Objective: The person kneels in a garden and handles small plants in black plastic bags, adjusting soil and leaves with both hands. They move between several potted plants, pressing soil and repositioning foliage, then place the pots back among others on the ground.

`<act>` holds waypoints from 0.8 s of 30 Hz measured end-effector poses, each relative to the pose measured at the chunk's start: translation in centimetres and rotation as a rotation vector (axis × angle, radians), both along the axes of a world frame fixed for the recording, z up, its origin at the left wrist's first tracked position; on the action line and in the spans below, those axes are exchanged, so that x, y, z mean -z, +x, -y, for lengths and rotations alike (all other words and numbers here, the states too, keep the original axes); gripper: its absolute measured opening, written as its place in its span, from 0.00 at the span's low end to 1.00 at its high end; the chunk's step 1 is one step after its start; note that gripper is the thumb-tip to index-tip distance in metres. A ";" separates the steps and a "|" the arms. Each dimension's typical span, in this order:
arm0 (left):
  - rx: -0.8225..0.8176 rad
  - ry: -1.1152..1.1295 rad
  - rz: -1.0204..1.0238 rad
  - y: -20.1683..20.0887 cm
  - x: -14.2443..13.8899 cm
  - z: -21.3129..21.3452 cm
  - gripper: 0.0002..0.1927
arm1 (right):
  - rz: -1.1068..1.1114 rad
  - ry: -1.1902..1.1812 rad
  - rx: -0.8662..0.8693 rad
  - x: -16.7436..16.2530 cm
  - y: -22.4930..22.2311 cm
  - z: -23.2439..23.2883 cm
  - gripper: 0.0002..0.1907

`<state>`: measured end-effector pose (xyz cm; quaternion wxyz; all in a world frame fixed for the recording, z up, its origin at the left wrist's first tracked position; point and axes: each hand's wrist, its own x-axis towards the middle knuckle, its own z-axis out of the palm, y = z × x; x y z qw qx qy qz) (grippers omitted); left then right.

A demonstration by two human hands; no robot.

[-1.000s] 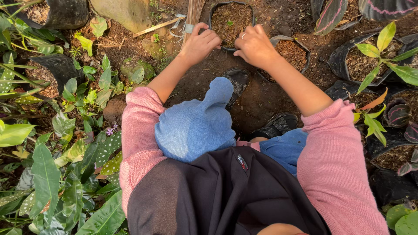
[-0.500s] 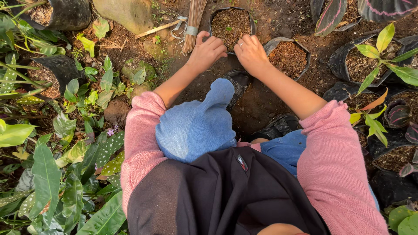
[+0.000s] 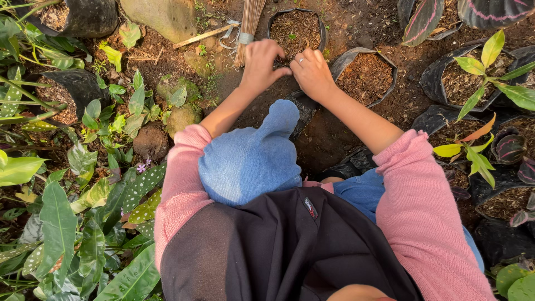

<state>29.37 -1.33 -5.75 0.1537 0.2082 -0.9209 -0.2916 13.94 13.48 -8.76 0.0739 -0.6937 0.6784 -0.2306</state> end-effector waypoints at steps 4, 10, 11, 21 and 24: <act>-0.499 0.816 0.002 0.0 2.0 -0.1 0.15 | 0.070 0.010 0.055 -0.6 0.2 -0.1 0.09; -0.632 1.273 -0.051 0.1 2.9 -0.6 0.13 | 0.127 0.013 0.112 -1.7 1.3 1.0 0.09; -0.640 1.310 -0.067 0.2 2.8 -0.5 0.13 | 0.121 0.011 0.122 -1.7 1.4 1.2 0.08; -0.691 1.129 -0.016 -1.0 2.3 -0.6 0.15 | 0.006 -0.030 0.113 -1.4 2.4 1.5 0.06; -0.739 1.151 -0.106 -0.9 2.5 -1.5 0.11 | -0.006 -0.028 0.120 -1.2 2.5 1.6 0.06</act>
